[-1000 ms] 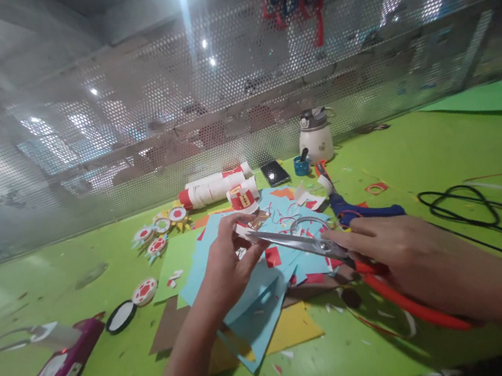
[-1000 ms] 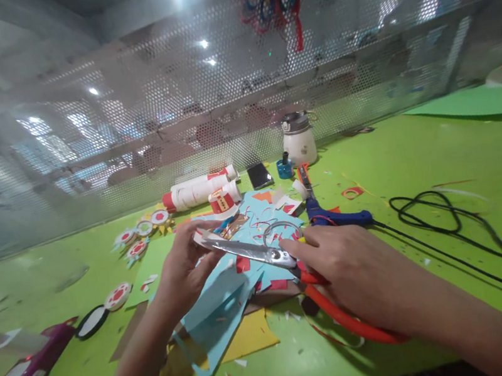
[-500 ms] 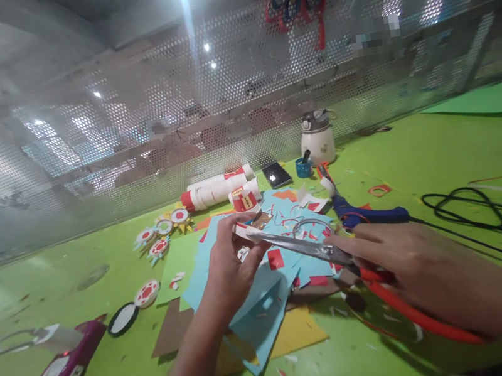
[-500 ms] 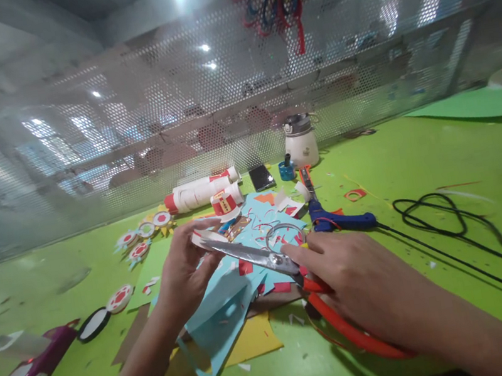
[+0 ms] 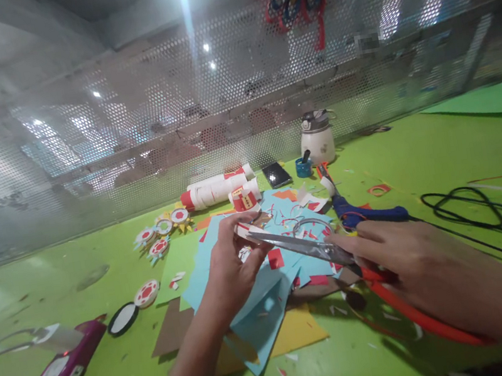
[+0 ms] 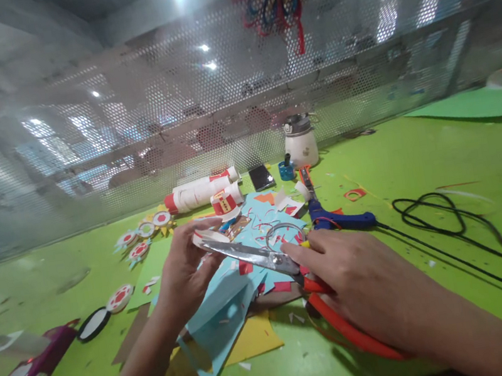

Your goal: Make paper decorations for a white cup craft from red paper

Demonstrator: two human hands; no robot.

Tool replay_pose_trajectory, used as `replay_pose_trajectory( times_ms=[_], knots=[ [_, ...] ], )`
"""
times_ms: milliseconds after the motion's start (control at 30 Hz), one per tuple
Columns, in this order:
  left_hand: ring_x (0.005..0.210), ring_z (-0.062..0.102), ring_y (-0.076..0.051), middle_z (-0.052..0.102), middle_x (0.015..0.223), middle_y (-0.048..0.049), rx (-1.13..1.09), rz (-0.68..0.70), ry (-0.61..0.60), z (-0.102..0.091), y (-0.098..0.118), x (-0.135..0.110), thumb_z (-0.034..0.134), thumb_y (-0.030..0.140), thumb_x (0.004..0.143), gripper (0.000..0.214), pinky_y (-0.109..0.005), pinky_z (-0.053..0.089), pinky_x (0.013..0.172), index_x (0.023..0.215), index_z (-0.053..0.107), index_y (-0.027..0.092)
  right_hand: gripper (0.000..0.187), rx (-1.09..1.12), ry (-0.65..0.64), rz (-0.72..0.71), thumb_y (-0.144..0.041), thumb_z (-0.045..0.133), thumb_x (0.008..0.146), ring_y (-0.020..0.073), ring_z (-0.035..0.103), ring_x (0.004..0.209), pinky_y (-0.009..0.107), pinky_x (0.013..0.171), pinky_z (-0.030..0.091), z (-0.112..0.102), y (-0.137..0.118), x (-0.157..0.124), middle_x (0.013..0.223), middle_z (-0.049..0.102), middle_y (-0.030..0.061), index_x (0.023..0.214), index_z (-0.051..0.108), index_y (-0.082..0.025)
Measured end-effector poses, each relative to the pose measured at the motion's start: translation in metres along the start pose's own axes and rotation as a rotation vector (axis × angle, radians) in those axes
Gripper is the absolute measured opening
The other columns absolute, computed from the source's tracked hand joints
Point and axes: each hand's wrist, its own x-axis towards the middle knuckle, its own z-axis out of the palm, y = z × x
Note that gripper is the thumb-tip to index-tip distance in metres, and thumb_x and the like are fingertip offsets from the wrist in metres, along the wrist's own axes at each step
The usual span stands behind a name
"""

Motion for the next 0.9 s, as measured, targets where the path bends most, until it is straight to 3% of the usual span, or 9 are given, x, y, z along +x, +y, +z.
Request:
replay_pose_trajectory(
  times_ms=[567, 700, 900],
  knots=[
    [0.094, 0.061, -0.016, 0.056, 0.121, -0.0097, -0.021, 0.017, -0.037, -0.0002, -0.0012, -0.0010, 0.059, 0.022, 0.083, 0.034, -0.033, 0.052, 0.084, 0.114, 0.045, 0.021, 0.027, -0.055, -0.024, -0.002, -0.010, 0.046, 0.080, 0.0181, 0.054, 0.063, 0.028, 0.056, 0.037, -0.0016, 0.0025, -0.0033, 0.078, 0.059, 0.0071, 0.102, 0.062, -0.014],
    [0.097, 0.060, -0.016, 0.055, 0.119, -0.0094, -0.023, 0.021, -0.049, -0.0001, -0.0002, -0.0003, 0.058, 0.021, 0.084, 0.032, -0.032, 0.051, 0.086, 0.113, 0.045, 0.020, 0.032, -0.026, -0.008, -0.015, -0.008, 0.044, 0.081, 0.0177, 0.052, 0.061, 0.028, 0.055, 0.036, -0.0005, 0.0015, -0.0030, 0.075, 0.057, 0.0062, 0.108, 0.060, -0.014],
    [0.106, 0.058, -0.018, 0.055, 0.120, -0.0091, -0.047, 0.035, -0.058, 0.0001, 0.0013, -0.0003, 0.057, 0.020, 0.084, 0.030, -0.032, 0.051, 0.087, 0.111, 0.045, 0.021, 0.027, 0.007, -0.017, -0.003, -0.008, 0.042, 0.082, 0.0205, 0.055, 0.065, 0.031, 0.057, 0.041, 0.0031, 0.0023, -0.0044, 0.078, 0.059, 0.0088, 0.101, 0.061, -0.014]
  ],
)
